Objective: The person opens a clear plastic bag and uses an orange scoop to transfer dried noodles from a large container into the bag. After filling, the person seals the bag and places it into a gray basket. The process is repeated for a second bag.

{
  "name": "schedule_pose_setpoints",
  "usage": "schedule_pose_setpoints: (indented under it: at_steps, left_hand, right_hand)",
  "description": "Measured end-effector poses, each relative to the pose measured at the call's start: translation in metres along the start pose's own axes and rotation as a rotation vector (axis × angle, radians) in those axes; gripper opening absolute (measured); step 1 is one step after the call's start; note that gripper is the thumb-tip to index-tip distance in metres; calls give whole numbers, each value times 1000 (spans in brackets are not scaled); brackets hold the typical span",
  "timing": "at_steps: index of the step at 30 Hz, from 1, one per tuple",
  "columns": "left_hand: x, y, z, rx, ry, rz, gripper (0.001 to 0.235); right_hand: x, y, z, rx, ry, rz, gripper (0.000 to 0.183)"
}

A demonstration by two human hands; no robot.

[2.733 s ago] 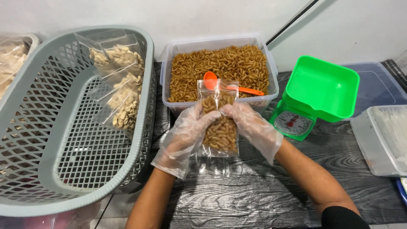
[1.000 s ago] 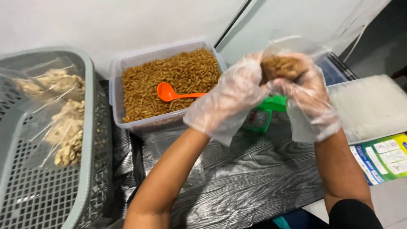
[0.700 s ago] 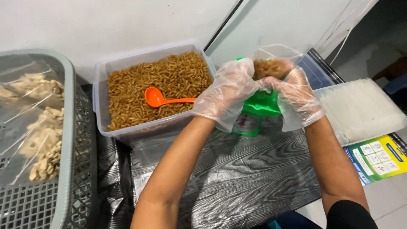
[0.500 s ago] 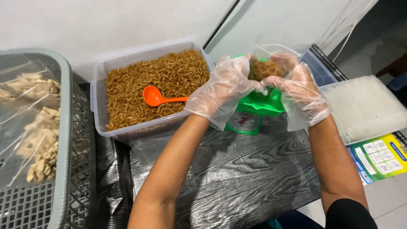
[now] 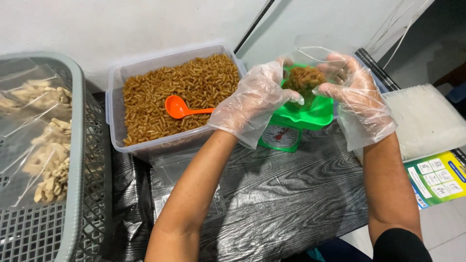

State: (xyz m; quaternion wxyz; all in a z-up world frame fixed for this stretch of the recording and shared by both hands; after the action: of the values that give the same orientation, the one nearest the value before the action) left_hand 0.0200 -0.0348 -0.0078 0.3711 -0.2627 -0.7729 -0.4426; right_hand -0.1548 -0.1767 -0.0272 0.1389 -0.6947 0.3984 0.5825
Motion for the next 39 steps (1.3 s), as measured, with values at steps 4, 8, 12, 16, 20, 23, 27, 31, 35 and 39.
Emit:
schedule_pose_setpoints:
  at_steps: [4,8,12,16,20,23,27,31,35,39]
  left_hand:
    - [-5,-5,-1,27,-38,-9,65]
    - [0,-4,0,18,75,-102,67]
    - [-5,-9,-2,18,48,-143,70]
    - [-9,-15,2,69,43,-61,56]
    - [-14,-22,-7,212,-258,-231,37]
    - [33,8,20,145,-188,-111,44]
    - [78,44,70,78,-277,-77,43]
    - [59,58,133,165,-183,55,44]
    - [-11,48,196,418,-101,-62,54]
    - [-17,57,235,414,90,72,44]
  right_hand:
    - [6,1,1,16,-10,57,77]
    - [5,-2,4,50,-56,59,77]
    - [-2,-9,4,64,-76,107,78]
    - [11,-11,-3,71,-18,247,69]
    - [11,-9,-5,153,249,276,65]
    - [-25,-18,9,131,258,91,62]
    - [-71,-55,46,-165,412,-268,57]
    - [-65,-101,74,-126,238,-268,43]
    - [-13,-160,86,-305,204,-119,46]
    - [29,-204,96,-365,194,15,40]
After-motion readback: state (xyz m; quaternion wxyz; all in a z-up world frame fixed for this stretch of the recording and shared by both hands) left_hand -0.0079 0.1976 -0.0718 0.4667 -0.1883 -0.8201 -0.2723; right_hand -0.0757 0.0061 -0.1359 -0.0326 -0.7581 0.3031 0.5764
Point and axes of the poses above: each hand's wrist, its own z-axis away from the middle knuckle, its own y-axis out of the back of the hand, x = y × z, the point moved 4 cm from there along -z, towards the middle knuckle, and after that the axes turned 7 degrees about x, right-handed, at the moved point
